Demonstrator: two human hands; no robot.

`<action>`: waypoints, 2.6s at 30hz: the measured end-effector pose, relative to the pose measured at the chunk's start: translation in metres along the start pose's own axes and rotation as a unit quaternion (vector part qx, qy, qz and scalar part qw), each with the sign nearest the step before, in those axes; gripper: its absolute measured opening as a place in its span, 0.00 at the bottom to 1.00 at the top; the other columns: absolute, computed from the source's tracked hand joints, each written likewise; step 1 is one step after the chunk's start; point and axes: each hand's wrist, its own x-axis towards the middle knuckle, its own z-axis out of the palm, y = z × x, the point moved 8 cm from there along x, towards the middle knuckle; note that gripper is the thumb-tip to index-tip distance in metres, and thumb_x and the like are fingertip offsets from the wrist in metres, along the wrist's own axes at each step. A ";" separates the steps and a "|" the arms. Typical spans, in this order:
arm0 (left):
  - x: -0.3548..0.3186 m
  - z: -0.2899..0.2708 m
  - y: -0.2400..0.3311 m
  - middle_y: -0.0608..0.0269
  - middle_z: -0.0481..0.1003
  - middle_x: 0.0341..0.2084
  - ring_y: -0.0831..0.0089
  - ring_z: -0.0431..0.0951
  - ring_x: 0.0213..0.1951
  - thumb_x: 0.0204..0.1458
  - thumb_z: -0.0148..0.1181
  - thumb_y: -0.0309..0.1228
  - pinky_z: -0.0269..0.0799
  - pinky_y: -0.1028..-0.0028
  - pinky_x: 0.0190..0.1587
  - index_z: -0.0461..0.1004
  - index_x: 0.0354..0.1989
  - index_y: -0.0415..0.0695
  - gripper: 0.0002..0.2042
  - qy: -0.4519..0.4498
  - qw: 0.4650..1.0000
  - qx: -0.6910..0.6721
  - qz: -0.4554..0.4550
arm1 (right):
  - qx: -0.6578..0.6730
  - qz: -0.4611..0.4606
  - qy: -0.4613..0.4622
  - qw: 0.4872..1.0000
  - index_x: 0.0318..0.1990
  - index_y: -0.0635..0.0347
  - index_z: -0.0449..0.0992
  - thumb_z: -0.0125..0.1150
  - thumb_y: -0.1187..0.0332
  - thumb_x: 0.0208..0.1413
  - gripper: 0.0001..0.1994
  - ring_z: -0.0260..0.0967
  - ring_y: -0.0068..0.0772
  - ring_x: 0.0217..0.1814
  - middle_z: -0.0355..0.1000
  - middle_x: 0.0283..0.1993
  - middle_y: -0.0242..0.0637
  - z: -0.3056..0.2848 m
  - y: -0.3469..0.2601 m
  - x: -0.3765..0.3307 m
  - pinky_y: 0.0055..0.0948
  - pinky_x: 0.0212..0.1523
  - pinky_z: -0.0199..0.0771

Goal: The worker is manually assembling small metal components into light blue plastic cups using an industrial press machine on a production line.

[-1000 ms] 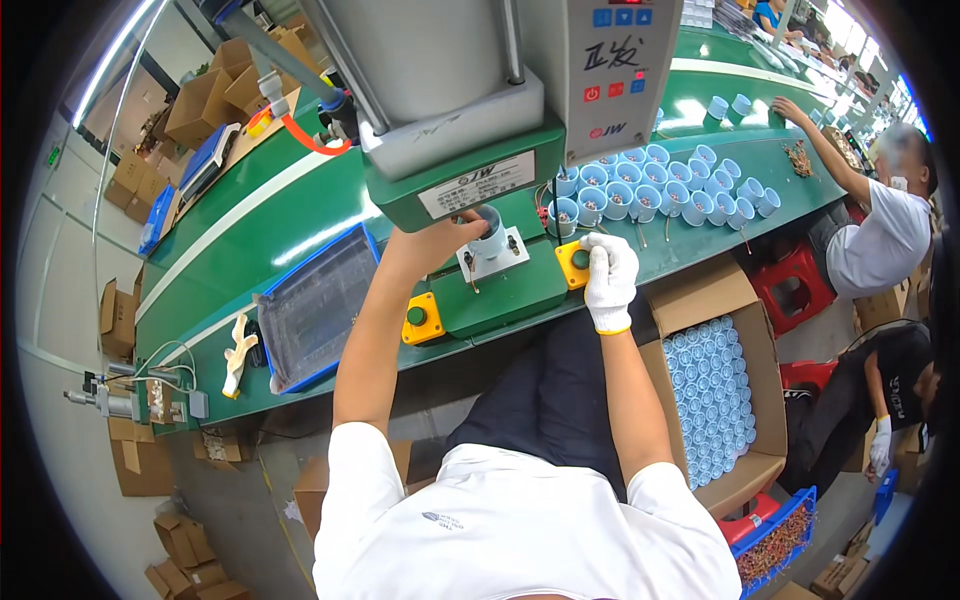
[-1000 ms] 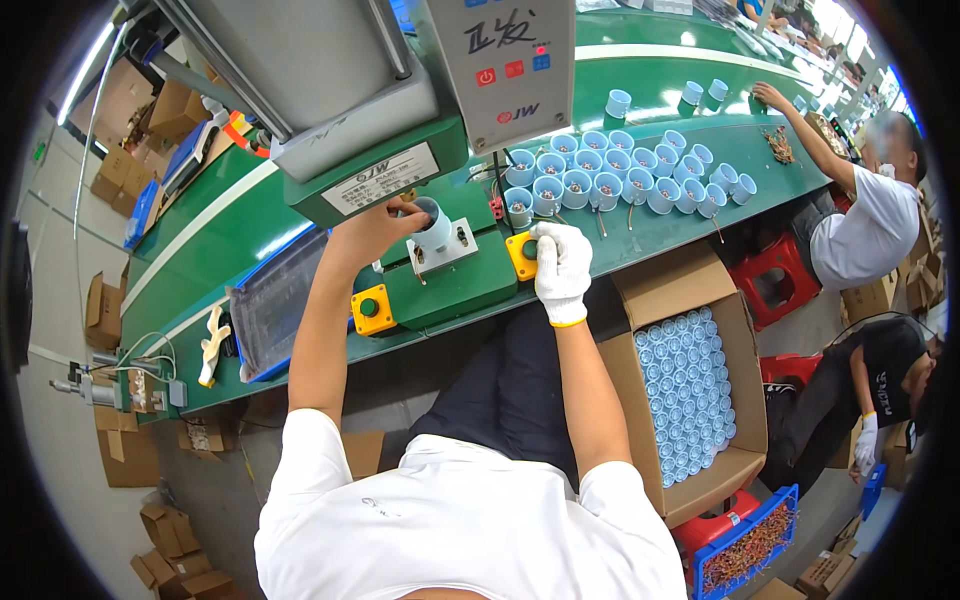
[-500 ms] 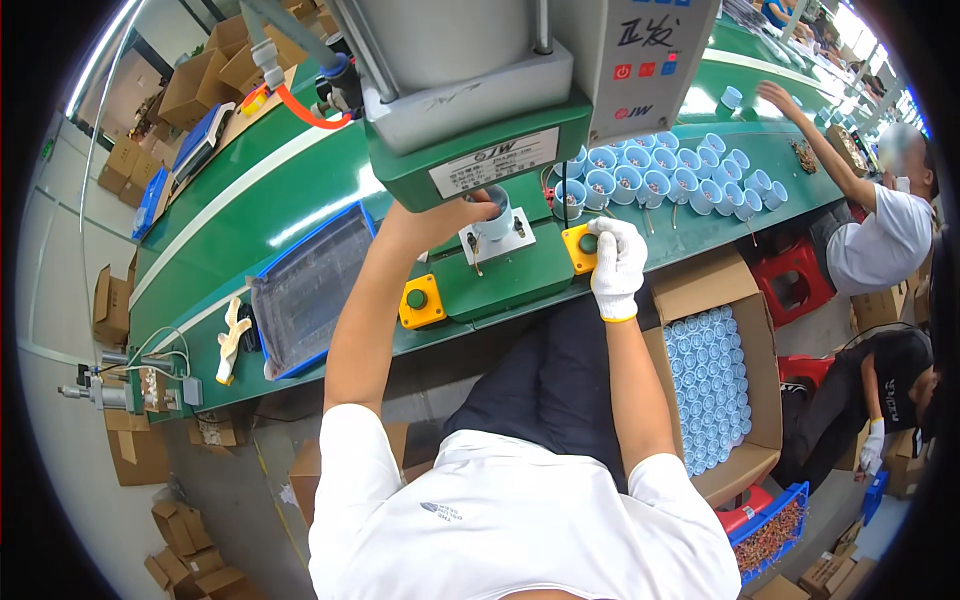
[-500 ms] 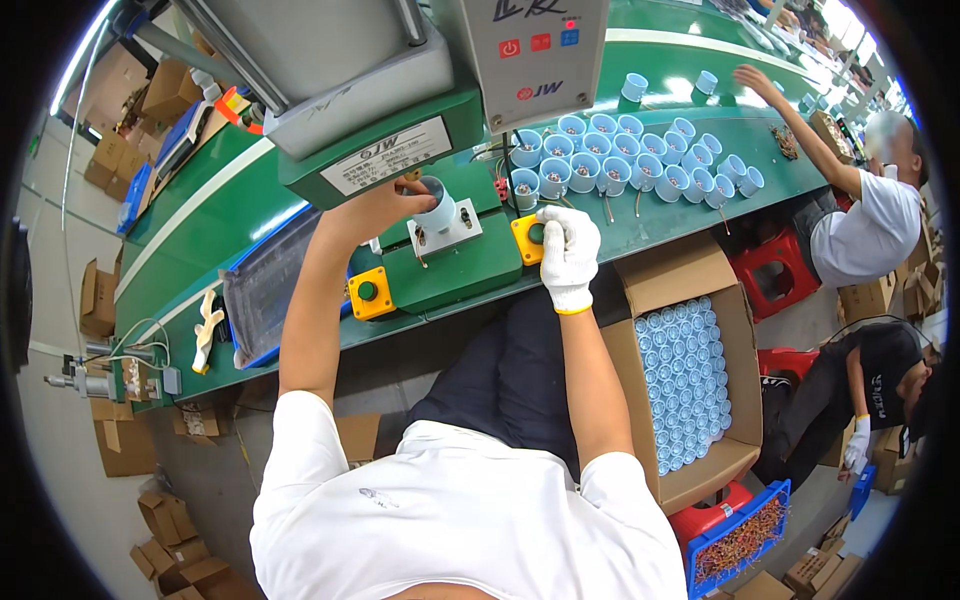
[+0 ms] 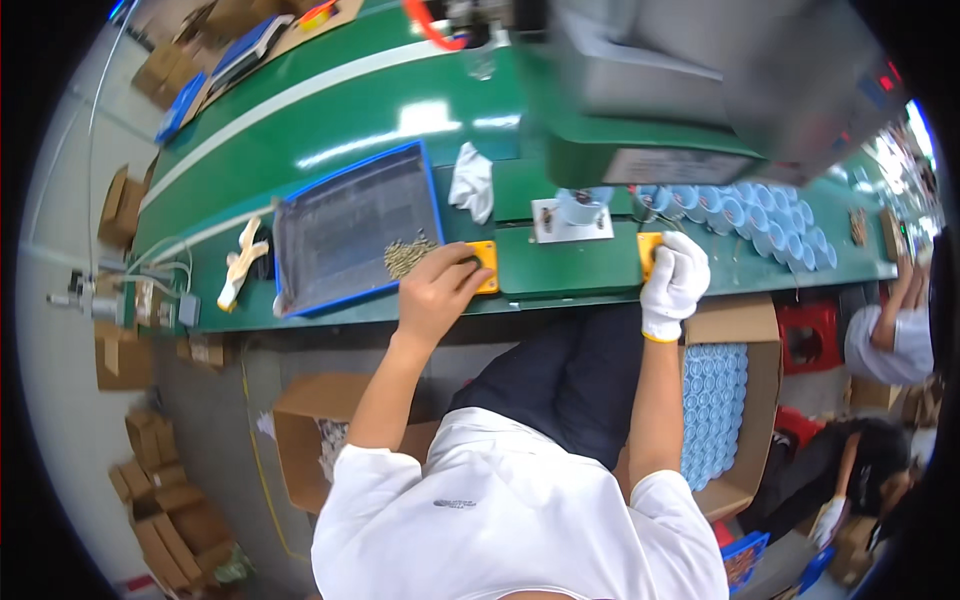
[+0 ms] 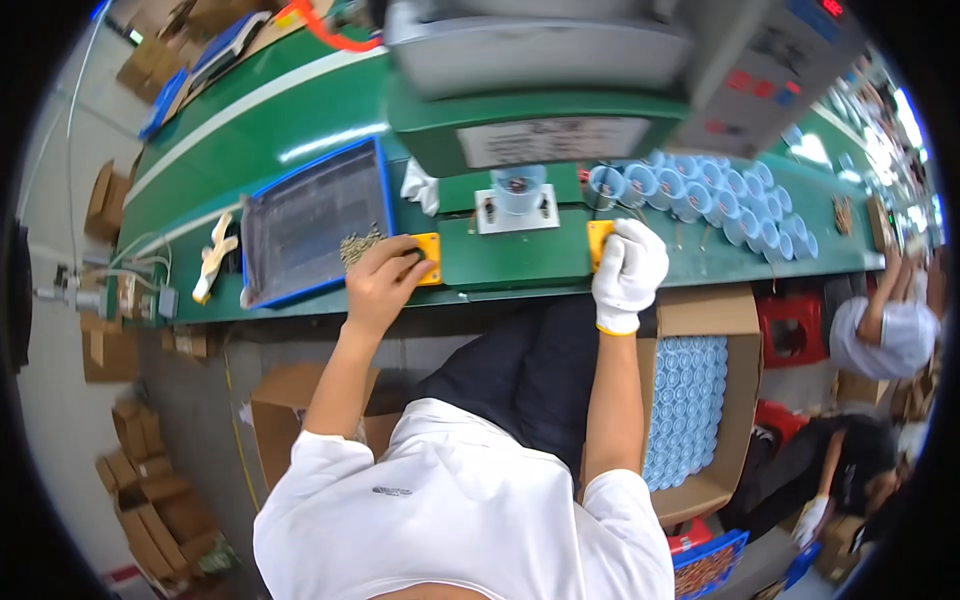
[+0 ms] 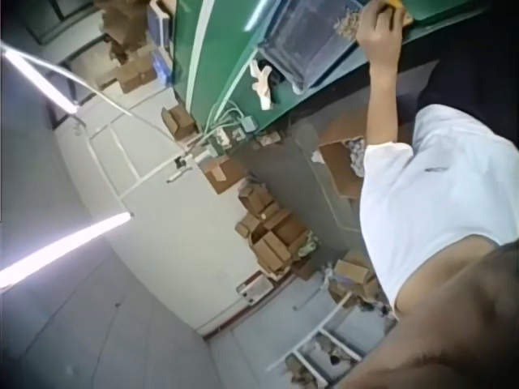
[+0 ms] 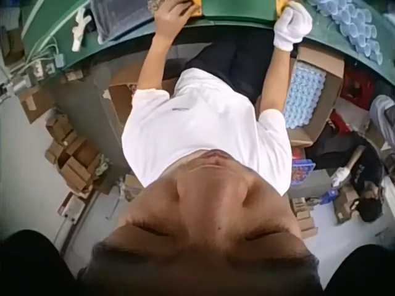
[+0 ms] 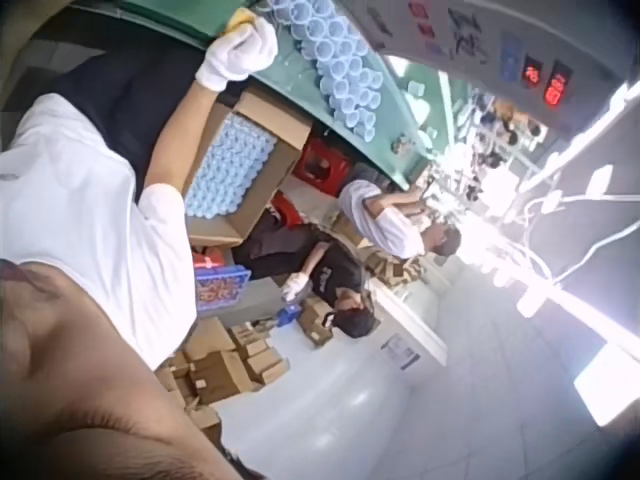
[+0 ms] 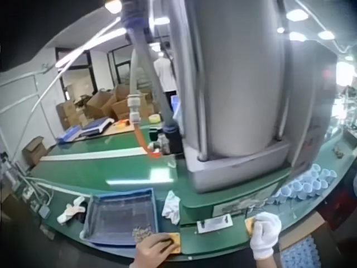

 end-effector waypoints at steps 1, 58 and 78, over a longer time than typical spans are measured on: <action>0.002 -0.001 0.007 0.57 0.86 0.40 0.57 0.87 0.45 0.50 0.79 0.28 0.85 0.62 0.46 0.84 0.31 0.38 0.08 -0.006 0.997 0.053 0.052 | -0.016 -0.003 -0.021 1.000 0.36 0.61 0.83 0.65 0.74 0.62 0.03 0.81 0.49 0.49 0.84 0.46 0.43 0.007 -0.003 0.005 0.45 0.53 0.81; -0.030 -0.064 -0.132 0.55 0.80 0.27 0.71 0.77 0.29 0.64 0.70 0.27 0.73 0.68 0.36 0.81 0.40 0.33 0.08 -0.270 0.914 0.045 -0.300 | 0.144 0.167 0.089 0.971 0.72 0.66 0.71 0.76 0.68 0.58 0.35 0.83 0.36 0.56 0.83 0.59 0.49 0.008 0.004 0.107 0.37 0.58 0.83; -0.052 -0.053 -0.127 0.50 0.83 0.28 0.70 0.83 0.32 0.66 0.69 0.26 0.78 0.68 0.40 0.81 0.40 0.31 0.08 -0.197 0.931 0.006 -0.307 | -0.145 0.002 -0.281 0.949 0.40 0.59 0.86 0.65 0.59 0.60 0.13 0.82 0.59 0.50 0.84 0.47 0.50 0.118 0.140 0.180 0.50 0.49 0.84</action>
